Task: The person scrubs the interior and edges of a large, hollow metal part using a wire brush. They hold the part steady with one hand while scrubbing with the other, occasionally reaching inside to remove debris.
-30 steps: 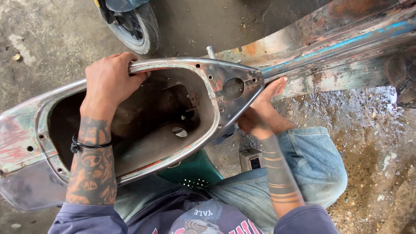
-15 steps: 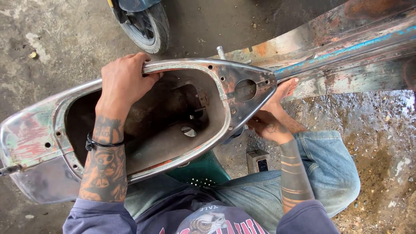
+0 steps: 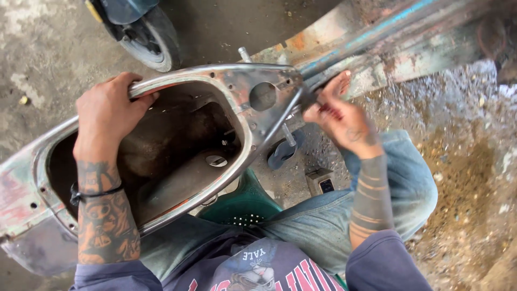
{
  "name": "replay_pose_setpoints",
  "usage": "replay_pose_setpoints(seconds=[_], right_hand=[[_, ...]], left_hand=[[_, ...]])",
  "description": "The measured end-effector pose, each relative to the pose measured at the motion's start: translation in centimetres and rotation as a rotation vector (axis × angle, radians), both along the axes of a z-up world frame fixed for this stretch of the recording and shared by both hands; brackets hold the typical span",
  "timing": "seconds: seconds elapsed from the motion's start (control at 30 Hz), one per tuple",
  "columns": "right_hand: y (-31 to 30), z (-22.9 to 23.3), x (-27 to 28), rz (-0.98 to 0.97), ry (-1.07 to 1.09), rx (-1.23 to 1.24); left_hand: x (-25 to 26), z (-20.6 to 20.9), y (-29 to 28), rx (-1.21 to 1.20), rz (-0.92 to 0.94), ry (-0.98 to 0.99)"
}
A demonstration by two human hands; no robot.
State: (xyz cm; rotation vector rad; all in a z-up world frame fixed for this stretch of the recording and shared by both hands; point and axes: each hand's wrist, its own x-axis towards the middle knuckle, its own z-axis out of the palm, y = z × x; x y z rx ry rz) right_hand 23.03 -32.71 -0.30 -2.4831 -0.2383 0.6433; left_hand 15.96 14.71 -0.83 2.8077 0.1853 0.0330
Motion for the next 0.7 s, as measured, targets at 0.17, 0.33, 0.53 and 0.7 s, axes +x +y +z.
replay_pose_setpoints(seconds=[0.17, 0.33, 0.53, 0.7], right_hand=[[-5.4, -2.4, 1.4, -0.411, -0.295, 0.390], [-0.9, -3.5, -0.9, -0.189, -0.466, 0.303], [4.6, -10.5, -4.8, 0.119, -0.302, 0.235], [2.9, -7.1, -2.9, 0.219, -0.205, 0.253]], left_hand=[[-0.3, 0.8, -0.6, 0.050, 0.060, 0.065], [-0.1, 0.7, -0.5, 0.077, 0.063, 0.051], [-0.6, 0.0, -0.2, 0.105, 0.082, 0.036], [-0.2, 0.5, -0.5, 0.101, 0.073, 0.019]])
